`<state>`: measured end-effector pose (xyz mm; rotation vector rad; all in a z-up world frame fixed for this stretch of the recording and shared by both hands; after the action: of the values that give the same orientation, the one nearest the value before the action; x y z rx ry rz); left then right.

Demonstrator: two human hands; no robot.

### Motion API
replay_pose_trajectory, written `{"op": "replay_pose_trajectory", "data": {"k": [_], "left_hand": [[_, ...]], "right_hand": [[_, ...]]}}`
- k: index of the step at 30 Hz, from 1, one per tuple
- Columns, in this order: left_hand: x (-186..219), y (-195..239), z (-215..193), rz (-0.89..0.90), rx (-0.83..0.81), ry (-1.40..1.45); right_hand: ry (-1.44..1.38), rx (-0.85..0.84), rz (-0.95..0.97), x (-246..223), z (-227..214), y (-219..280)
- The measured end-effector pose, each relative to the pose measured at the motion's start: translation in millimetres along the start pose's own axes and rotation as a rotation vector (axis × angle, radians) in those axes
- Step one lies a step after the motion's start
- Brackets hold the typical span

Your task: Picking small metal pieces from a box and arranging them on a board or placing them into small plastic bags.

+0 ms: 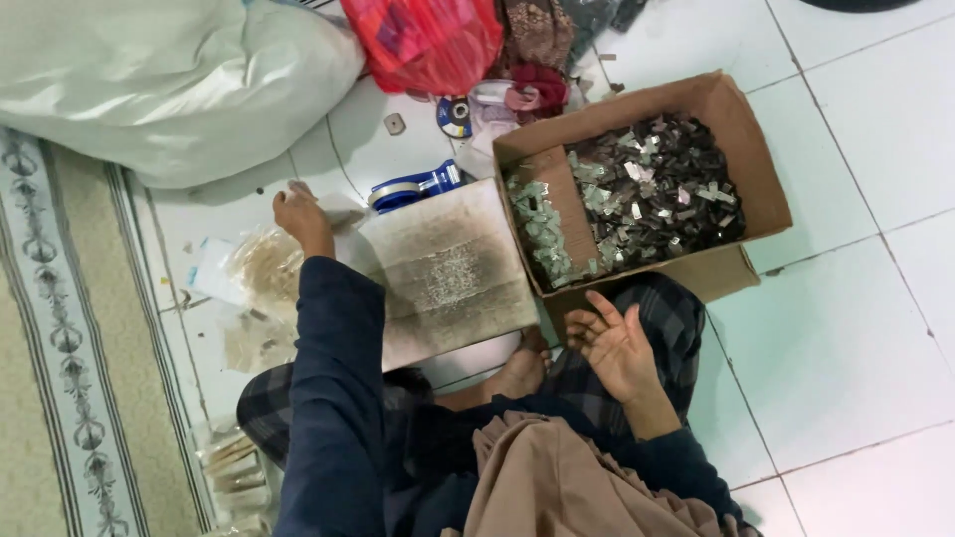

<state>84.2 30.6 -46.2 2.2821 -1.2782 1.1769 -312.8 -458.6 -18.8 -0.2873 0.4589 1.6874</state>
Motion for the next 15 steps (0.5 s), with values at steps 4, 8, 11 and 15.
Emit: {"op": "replay_pose_trajectory", "data": {"k": [4,8,11,15], "left_hand": [[-3,14,19,-0.351,-0.150,-0.282],[145,105,12,0.290,-0.086,-0.165],[252,206,11,0.616,-0.313,0.095],[263,295,106,0.915,-0.767,-0.082]], "right_hand": [[0.013,0.054,-0.041,-37,-19,4],[0.315,0.161,-0.132,-92,1,-31],[0.716,0.187,-0.152,-117,13,-76],[1.455,0.200,-0.159,-111,-11,-152]]}}
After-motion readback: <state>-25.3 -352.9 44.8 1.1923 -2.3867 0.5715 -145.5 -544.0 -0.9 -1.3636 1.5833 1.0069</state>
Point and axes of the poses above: each hand's wrist, its own y-axis away from the middle knuckle, its own z-axis out of the palm, x = y × z, the point moved 5 cm from there along -y, towards the middle knuckle, and after that the axes turned 8 degrees about -x, right-handed, at the moved point
